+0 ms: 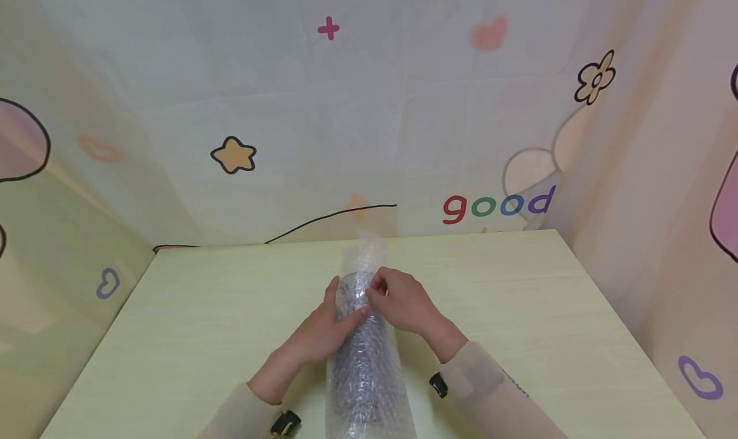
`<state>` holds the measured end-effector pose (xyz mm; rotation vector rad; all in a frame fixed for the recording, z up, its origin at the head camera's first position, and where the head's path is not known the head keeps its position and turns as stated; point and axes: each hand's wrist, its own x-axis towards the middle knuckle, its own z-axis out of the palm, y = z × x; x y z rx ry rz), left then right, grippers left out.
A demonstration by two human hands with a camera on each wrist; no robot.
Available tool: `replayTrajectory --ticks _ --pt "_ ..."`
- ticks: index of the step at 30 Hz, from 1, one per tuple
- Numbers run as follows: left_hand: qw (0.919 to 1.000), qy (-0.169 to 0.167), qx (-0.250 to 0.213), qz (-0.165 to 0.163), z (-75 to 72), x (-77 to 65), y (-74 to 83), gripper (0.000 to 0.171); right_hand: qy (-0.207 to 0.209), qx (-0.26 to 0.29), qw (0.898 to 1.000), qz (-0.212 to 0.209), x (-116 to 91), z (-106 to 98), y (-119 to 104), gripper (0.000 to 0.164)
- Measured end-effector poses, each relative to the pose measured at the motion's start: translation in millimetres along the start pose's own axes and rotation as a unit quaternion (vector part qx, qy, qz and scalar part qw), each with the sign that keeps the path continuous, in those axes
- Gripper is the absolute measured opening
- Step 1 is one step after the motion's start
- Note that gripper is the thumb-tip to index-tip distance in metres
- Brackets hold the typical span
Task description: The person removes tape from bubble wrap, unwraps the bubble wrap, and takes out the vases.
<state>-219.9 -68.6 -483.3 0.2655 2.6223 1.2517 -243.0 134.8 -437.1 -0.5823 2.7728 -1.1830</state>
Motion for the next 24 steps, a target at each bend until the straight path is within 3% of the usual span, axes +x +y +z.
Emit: replayTrajectory --ticks 7,15,24 --pt "0.9999 -0.002 -0.011 -0.011 1.2 -0.4 -0.3 0.112 -0.005 0.012 1.000 0.008 0.5 -0.4 0.7 0.008" --pt "0.9991 -0.014 -0.031 -0.027 2.2 -3.0 -2.0 0.123 -0.012 0.016 1.000 0.003 0.5 1.6 3.2 0.009" --pt "0.9979 -0.015 -0.061 -0.012 3.8 -0.3 -4.7 0.114 -0.013 0.022 1.000 0.001 1.3 2.9 5.7 0.009"
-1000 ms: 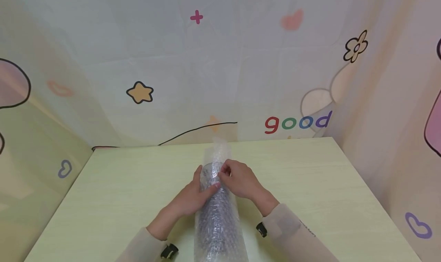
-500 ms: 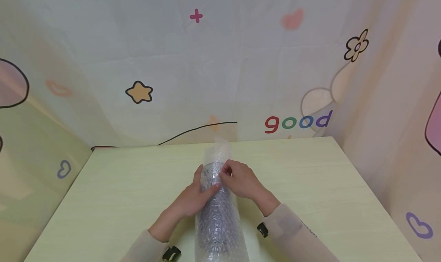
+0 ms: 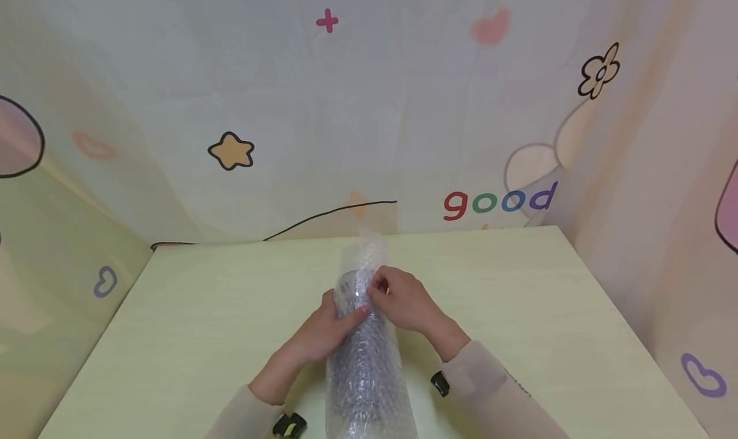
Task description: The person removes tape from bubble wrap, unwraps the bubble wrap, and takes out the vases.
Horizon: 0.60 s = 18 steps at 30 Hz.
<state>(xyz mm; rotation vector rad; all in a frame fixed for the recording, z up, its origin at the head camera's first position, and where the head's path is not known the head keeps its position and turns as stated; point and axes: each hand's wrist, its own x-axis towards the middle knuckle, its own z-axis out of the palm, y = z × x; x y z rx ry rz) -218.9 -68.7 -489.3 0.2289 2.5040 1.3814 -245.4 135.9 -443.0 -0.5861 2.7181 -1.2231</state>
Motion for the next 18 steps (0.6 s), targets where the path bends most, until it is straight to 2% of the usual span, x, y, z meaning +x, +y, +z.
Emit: replayTrajectory --ticks 10,18 --pt "0.9999 0.008 -0.009 0.003 -1.0 0.8 -0.5 0.110 0.003 -0.006 1.000 -0.009 1.2 -0.7 -3.1 0.008" --pt "0.9998 0.010 -0.013 0.011 2.0 0.1 3.1 0.104 0.002 -0.005 1.000 -0.001 -1.9 -4.0 -2.6 0.008"
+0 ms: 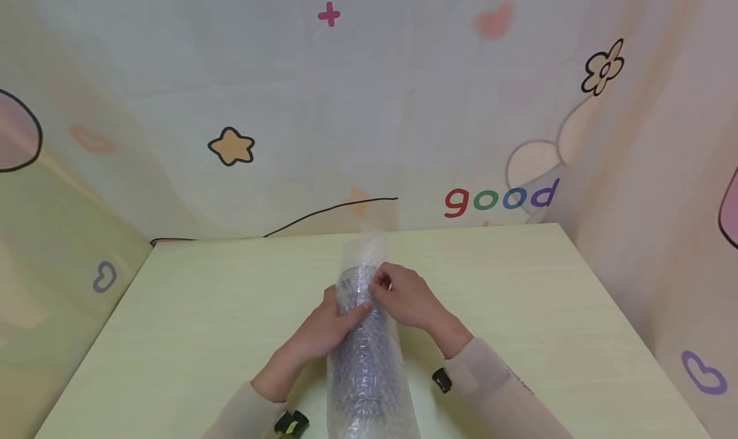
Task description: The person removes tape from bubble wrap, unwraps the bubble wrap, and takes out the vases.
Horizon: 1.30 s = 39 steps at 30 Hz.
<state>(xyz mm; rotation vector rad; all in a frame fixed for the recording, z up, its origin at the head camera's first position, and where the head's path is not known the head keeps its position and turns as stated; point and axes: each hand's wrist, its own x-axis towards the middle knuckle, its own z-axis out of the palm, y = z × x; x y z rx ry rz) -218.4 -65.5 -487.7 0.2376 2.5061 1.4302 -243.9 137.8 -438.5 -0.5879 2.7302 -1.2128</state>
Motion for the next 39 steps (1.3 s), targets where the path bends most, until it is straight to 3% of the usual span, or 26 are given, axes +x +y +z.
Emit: replayTrajectory --ticks 39 --pt "0.9997 0.003 0.010 -0.023 2.1 -1.6 3.9 0.112 -0.014 0.025 0.999 -0.025 0.2 -5.9 2.2 0.007"
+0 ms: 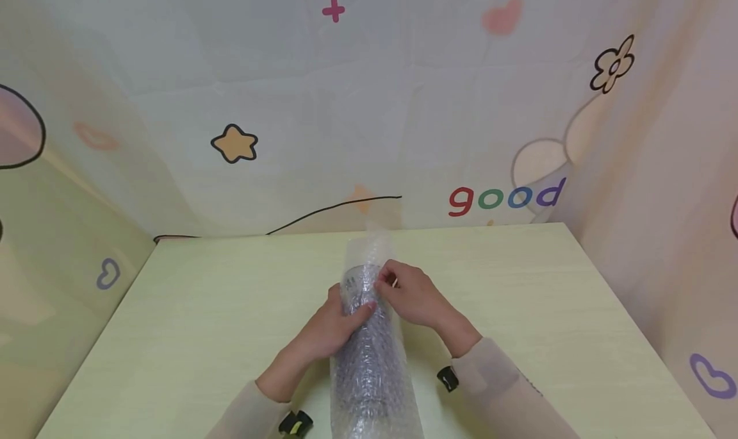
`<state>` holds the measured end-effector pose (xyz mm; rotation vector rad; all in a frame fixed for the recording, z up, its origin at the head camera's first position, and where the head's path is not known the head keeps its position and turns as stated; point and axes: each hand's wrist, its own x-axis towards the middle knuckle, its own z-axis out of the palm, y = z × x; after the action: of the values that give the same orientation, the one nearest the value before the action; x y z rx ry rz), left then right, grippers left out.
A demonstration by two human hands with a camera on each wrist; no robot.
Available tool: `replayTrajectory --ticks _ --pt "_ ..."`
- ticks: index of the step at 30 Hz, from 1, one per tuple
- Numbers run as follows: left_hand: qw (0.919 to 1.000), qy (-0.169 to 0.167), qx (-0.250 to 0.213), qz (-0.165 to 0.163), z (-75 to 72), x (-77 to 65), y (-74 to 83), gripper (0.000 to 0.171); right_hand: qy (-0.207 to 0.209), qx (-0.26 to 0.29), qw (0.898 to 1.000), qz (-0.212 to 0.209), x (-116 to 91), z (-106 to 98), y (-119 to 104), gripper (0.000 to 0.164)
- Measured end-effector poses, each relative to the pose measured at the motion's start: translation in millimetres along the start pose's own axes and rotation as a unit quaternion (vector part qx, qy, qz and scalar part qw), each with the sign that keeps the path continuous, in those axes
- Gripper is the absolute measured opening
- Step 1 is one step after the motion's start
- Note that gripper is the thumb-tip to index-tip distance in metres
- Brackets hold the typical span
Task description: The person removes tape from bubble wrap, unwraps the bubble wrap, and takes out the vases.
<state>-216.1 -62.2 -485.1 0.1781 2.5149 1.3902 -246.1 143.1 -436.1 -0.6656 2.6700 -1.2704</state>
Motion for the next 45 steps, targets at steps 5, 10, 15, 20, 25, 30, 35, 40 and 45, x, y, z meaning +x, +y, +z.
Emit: replayTrajectory --ticks 5,10,15,20,25,30,35,40,45 --pt "1.0000 0.002 0.003 -0.002 0.5 0.6 0.1 0.112 -0.002 0.002 1.000 0.001 0.0 -0.9 -0.5 0.007" --pt "1.0000 0.003 0.002 -0.005 0.4 0.4 1.1 0.111 -0.003 0.006 1.000 0.005 0.3 -0.8 -0.5 0.007" --pt "0.9999 0.003 0.001 -0.010 0.4 0.0 1.6 0.111 -0.002 0.010 1.000 0.006 0.4 -0.6 -1.0 0.008" --pt "0.9999 0.002 -0.001 -0.010 0.2 -0.1 1.4 0.112 -0.003 0.013 1.000 0.008 0.2 -0.7 -1.0 0.007" --pt "1.0000 0.003 0.002 -0.008 0.9 0.8 0.3 0.110 -0.001 0.012 1.000 0.006 0.5 -1.0 -0.7 0.008" --pt "1.0000 0.003 0.005 -0.008 1.5 1.2 -0.2 0.110 0.000 0.010 1.000 0.005 0.7 -1.6 -2.1 0.008" --pt "1.0000 0.002 0.005 -0.007 1.2 0.4 0.1 0.110 0.000 0.009 1.000 0.007 0.5 -1.9 -2.9 0.008" --pt "1.0000 0.000 0.002 -0.006 1.0 0.3 0.2 0.110 0.001 0.011 1.000 0.005 0.7 -2.1 -2.5 0.008" --pt "0.9999 -0.001 0.005 -0.009 1.0 0.3 0.3 0.111 0.001 0.008 1.000 0.004 1.0 -2.5 -3.1 0.008"
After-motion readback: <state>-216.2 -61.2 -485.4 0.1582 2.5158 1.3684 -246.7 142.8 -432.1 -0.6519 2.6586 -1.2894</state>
